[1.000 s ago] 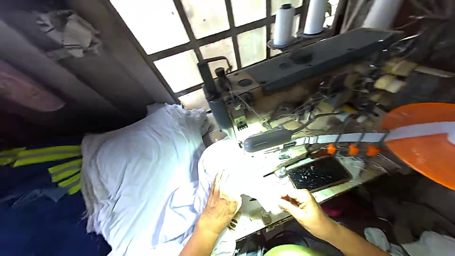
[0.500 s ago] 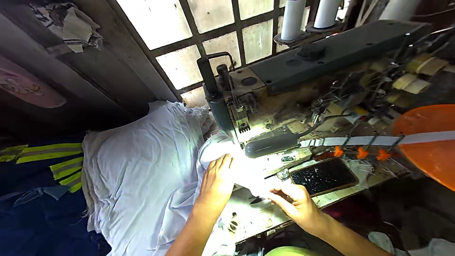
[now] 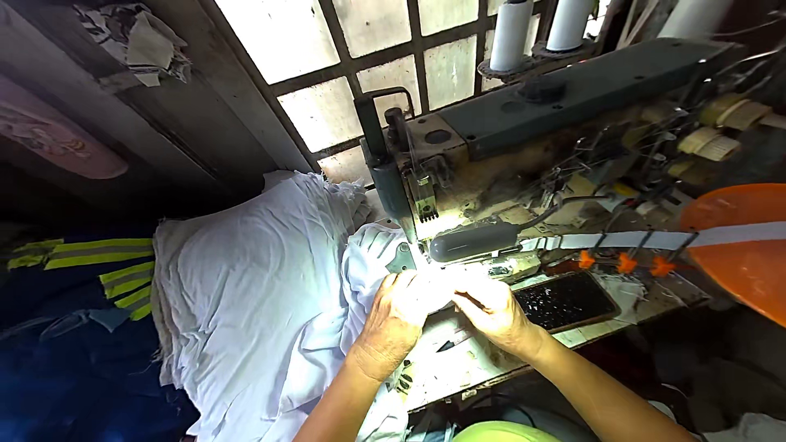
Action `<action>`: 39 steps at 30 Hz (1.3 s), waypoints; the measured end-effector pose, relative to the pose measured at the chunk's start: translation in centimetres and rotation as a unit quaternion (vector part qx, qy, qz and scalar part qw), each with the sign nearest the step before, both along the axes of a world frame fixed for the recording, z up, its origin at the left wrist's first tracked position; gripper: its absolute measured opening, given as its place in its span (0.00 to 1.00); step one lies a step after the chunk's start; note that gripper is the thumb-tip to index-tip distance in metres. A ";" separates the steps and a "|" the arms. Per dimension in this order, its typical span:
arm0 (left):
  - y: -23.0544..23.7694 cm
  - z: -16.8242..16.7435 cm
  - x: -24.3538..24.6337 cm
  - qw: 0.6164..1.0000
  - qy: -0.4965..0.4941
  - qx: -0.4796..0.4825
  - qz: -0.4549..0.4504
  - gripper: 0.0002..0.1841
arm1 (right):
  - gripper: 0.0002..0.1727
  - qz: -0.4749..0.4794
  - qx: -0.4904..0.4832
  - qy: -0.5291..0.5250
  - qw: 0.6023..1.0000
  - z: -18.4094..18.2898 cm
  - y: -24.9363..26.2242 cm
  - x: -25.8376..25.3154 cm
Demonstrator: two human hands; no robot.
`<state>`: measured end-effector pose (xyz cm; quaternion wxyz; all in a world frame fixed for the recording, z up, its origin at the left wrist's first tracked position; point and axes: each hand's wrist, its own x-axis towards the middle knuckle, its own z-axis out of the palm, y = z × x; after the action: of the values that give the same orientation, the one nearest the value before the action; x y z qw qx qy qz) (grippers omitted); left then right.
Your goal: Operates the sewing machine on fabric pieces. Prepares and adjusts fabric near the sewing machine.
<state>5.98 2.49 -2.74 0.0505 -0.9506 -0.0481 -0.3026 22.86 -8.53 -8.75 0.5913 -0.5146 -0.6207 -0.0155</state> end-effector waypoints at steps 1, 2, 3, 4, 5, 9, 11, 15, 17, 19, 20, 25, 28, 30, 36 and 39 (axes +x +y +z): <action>0.1 -0.1 0.1 1.000 -0.001 -0.013 0.014 0.15 | 0.10 -0.001 -0.001 0.003 1.000 0.1 0.3 0.1; 0.1 -0.1 0.3 0.999 0.000 -0.026 0.029 0.16 | 0.10 -0.003 -0.007 0.006 1.000 0.3 0.4 0.2; 0.1 -0.1 0.4 0.998 0.005 -0.034 0.048 0.18 | 0.10 -0.009 -0.017 0.005 1.000 0.5 0.5 0.3; -0.1 -0.1 0.6 0.997 0.013 -0.036 0.069 0.19 | 0.10 -0.016 -0.029 0.001 0.999 0.7 0.6 0.3; -0.4 0.1 0.8 0.995 0.025 -0.037 0.091 0.19 | 0.10 -0.023 -0.040 -0.007 0.999 0.9 0.5 0.4; -1.7 1.7 0.8 0.980 0.109 -0.093 0.138 0.22 | 0.11 -0.062 -0.038 -0.052 0.996 1.4 0.8 -0.1; -0.5 2.3 -0.4 0.981 0.084 -0.165 0.062 0.19 | 0.11 -0.071 -0.021 -0.060 0.995 1.7 0.8 -0.5; 5.8 3.7 -1.4 0.970 0.060 -0.215 0.097 0.15 | 0.10 -0.058 -0.003 -0.050 0.997 2.0 0.9 -0.3; 8.5 3.2 -1.9 0.941 0.122 -0.269 0.164 0.20 | 0.09 -0.054 -0.001 -0.048 0.997 2.1 0.9 -0.3; 9.1 2.4 -2.2 0.928 0.130 -0.299 0.180 0.20 | 0.10 -0.053 -0.003 -0.058 0.997 2.0 0.5 -0.3; 8.3 3.0 -2.3 0.918 0.134 -0.325 0.186 0.18 | 0.10 -0.056 -0.008 -0.078 0.995 1.9 0.0 -0.2; 8.1 1.0 -5.1 0.932 0.037 -0.325 0.155 0.21 | 0.06 -0.095 -0.018 -0.065 0.993 1.3 -6.0 1.0; 8.3 -0.1 -6.0 0.943 -0.010 -0.305 0.134 0.23 | 0.07 -0.157 -0.056 0.114 0.979 0.6 -8.3 3.1; 7.4 0.2 -5.5 0.948 -0.025 -0.290 0.126 0.22 | 0.05 -0.183 -0.046 0.228 0.955 0.2 -8.3 4.7; 4.8 0.5 -4.7 0.960 -0.033 -0.240 0.140 0.21 | 0.07 -0.147 -0.010 0.332 0.932 0.6 -7.2 5.7; 5.5 -0.8 -5.3 0.965 -0.042 -0.235 0.110 0.18 | 0.16 -0.112 -0.009 0.287 0.951 0.5 -6.8 5.8</action>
<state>0.67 8.03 -3.52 -0.1436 -0.9109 -0.2245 -0.3152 28.65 -15.31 -8.25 0.7342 -0.5689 -0.3635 0.0720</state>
